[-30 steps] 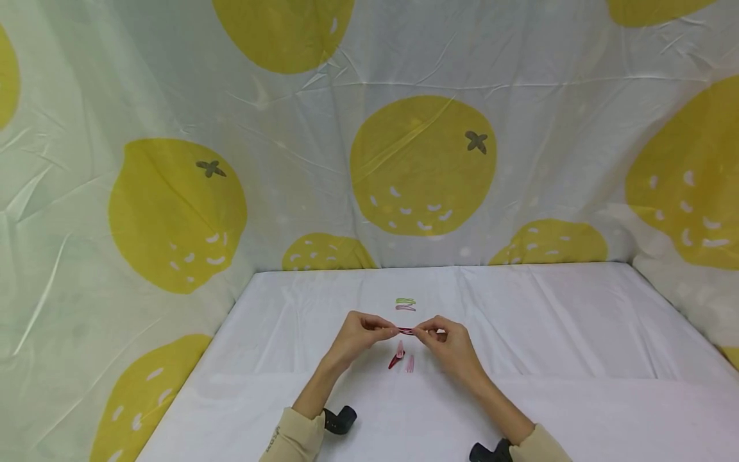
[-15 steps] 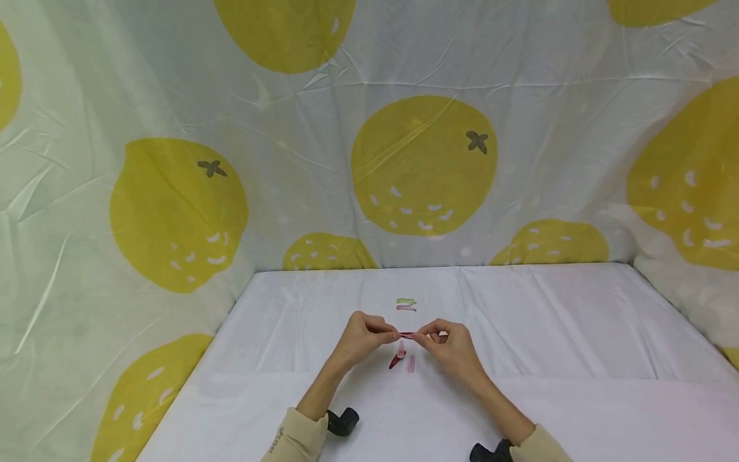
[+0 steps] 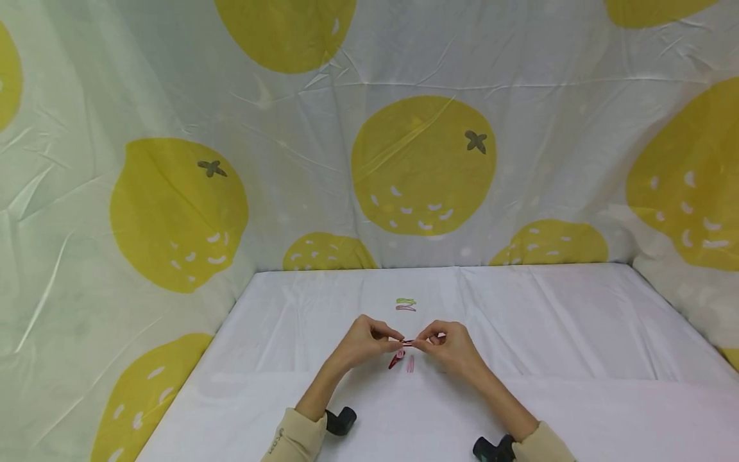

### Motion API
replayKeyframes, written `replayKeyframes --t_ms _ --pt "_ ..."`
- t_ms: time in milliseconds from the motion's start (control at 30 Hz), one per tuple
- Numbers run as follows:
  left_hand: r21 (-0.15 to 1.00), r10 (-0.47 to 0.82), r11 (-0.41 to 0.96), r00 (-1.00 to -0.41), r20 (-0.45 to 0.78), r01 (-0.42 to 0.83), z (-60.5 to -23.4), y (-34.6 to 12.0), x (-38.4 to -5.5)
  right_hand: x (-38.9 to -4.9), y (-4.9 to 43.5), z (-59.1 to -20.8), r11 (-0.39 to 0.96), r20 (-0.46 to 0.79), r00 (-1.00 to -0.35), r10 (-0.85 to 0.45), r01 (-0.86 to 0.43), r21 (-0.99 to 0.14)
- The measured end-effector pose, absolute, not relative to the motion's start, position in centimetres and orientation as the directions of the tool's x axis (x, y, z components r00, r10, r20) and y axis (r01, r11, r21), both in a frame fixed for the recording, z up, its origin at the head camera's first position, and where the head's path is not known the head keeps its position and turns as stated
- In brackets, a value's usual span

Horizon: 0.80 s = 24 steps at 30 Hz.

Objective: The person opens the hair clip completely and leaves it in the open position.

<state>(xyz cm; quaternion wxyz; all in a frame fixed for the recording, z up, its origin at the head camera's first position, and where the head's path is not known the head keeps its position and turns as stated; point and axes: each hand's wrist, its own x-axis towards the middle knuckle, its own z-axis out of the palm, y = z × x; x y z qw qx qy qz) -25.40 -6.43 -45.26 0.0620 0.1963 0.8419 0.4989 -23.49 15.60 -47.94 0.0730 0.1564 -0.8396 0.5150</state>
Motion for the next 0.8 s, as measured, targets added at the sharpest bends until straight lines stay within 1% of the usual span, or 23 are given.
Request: replayKeyframes --t_ms 167,367,467,567,667,800 --pt "0.853 0.435 0.439 -0.898 0.073 0.282 -45.40 -6.30 -25.37 -23.38 15.43 -47.89 0.403 0.268 -0.937 -0.226 -0.340 -0.849" --pt "0.863 0.476 0.426 -0.878 0.042 0.272 -45.44 -6.38 -25.35 -23.42 15.31 -48.06 0.351 0.207 -0.951 -0.232 -0.280 -0.893" --pt "0.890 0.443 0.394 -0.896 0.035 0.229 -45.49 -6.41 -25.38 -23.40 15.37 -48.08 0.373 0.166 -0.962 -0.216 -0.238 -0.897" --pt "0.924 0.363 0.344 -0.931 0.034 0.167 -45.52 -6.46 -25.44 -23.34 15.35 -48.03 0.380 0.127 -0.970 -0.208 -0.200 -0.903" --pt "0.950 0.305 0.287 -0.952 0.035 0.127 -45.49 -6.49 -25.50 -23.19 15.13 -47.92 0.346 0.099 -0.964 -0.245 -0.183 -0.920" --pt "0.966 0.308 0.230 -0.951 0.040 0.115 -45.45 -6.41 -25.51 -22.88 14.61 -47.74 0.310 0.068 -0.962 -0.264 -0.151 -0.939"
